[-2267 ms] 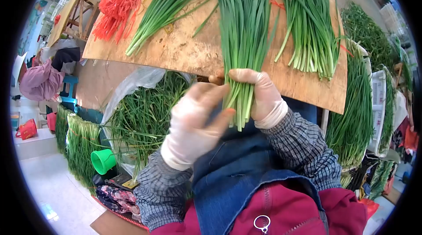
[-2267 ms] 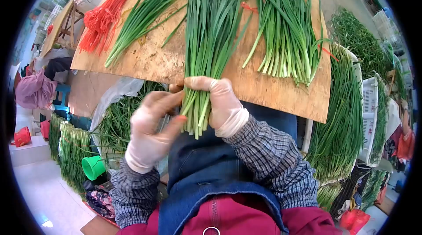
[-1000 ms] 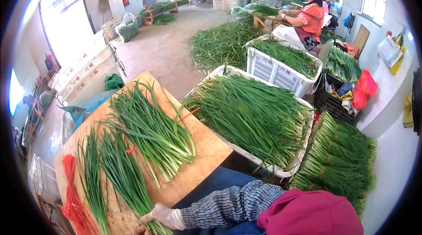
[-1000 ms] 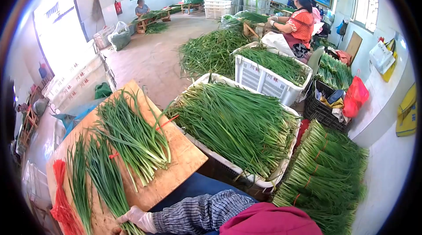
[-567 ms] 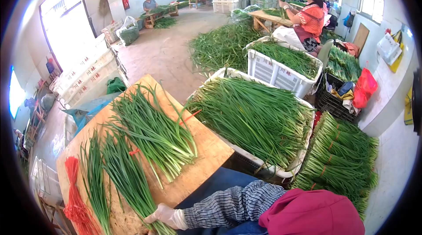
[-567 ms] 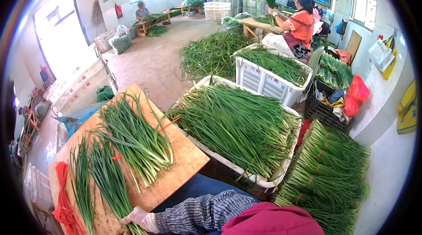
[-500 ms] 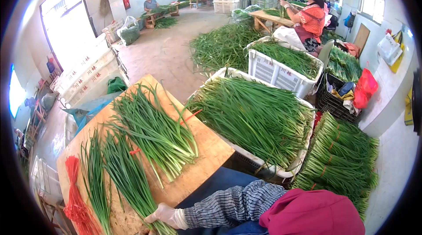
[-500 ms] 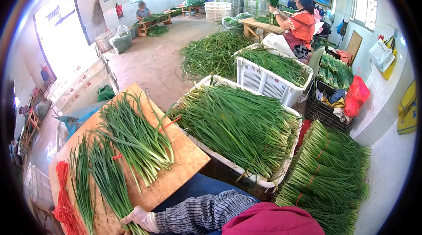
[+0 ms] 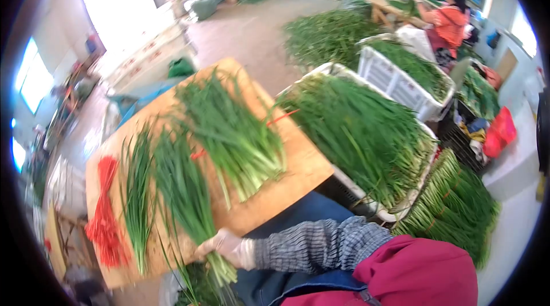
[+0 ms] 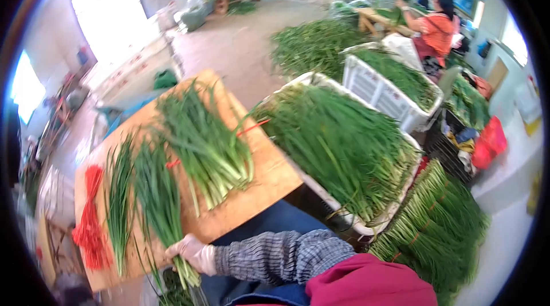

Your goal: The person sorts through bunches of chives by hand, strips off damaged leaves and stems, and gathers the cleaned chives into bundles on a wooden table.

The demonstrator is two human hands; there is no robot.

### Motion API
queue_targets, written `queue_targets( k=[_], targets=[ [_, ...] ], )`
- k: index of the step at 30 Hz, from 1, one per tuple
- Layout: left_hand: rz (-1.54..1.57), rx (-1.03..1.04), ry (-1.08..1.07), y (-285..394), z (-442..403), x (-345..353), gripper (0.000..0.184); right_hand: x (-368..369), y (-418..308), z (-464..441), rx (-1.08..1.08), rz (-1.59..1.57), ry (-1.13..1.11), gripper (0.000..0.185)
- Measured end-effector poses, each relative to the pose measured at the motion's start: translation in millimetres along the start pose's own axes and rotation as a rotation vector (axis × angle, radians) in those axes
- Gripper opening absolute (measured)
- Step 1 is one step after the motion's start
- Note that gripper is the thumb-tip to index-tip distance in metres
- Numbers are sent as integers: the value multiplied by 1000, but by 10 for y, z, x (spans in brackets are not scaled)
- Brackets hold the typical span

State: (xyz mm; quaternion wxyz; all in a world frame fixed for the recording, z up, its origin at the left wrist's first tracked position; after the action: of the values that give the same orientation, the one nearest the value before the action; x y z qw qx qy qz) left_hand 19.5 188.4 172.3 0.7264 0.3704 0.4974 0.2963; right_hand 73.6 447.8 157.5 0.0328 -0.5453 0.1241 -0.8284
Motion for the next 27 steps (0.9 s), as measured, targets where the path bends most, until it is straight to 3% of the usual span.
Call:
queue_targets(
  k=[4,5,6,8,10,11,12,14,17,20,22,25,27],
  targets=[
    [-100,-242,167,-1351,380,-819,16,43,45,59,120,-60,49,8],
    [-461,-107,102,-2128,339,-1145,17,67,33,81,163,-45,19,11],
    [-714,-249,69,-2274,506,-1215,17,65,37,86,204,-32,-12,15],
    [-1864,97,-125,-4098,549,-1493,17,58,44,68,238,-64,-10,20],
    [-1653,-276,-43,-3294,637,-1329,18,86,25,83,209,-47,11,14],
    [-1062,-262,484,-1923,677,-1180,9,14,96,33,272,-123,-13,13],
    [-1055,-160,448,-1285,553,-970,6,-17,107,-2,261,-108,-17,11],
    [-752,237,550,-417,334,-590,15,55,70,40,228,-85,-22,12],
    [-395,432,340,600,81,-12,17,349,-60,229,196,-102,-92,17],
    [-319,573,209,985,-68,423,14,631,-248,397,161,-139,-221,26],
    [-250,664,168,1036,-134,597,14,553,-280,341,103,-122,-154,28],
    [-221,647,282,1024,-145,522,13,296,-205,143,70,-37,-77,29],
    [-56,491,260,760,-229,378,13,108,-53,19,230,-179,-88,27]
  ],
)
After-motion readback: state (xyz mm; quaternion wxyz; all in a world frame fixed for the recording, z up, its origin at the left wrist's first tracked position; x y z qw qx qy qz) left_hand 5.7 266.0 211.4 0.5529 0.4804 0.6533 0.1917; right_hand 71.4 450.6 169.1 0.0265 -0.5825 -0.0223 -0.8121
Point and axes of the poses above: each hand's wrist, its own z-axis away from the middle knuckle, its own x-axis out of the palm, y = z × x, the point moved 8 cm from there along -z, towards the middle knuckle, and after that the axes turned 13 degrees about -z, right-handed, at the moved point
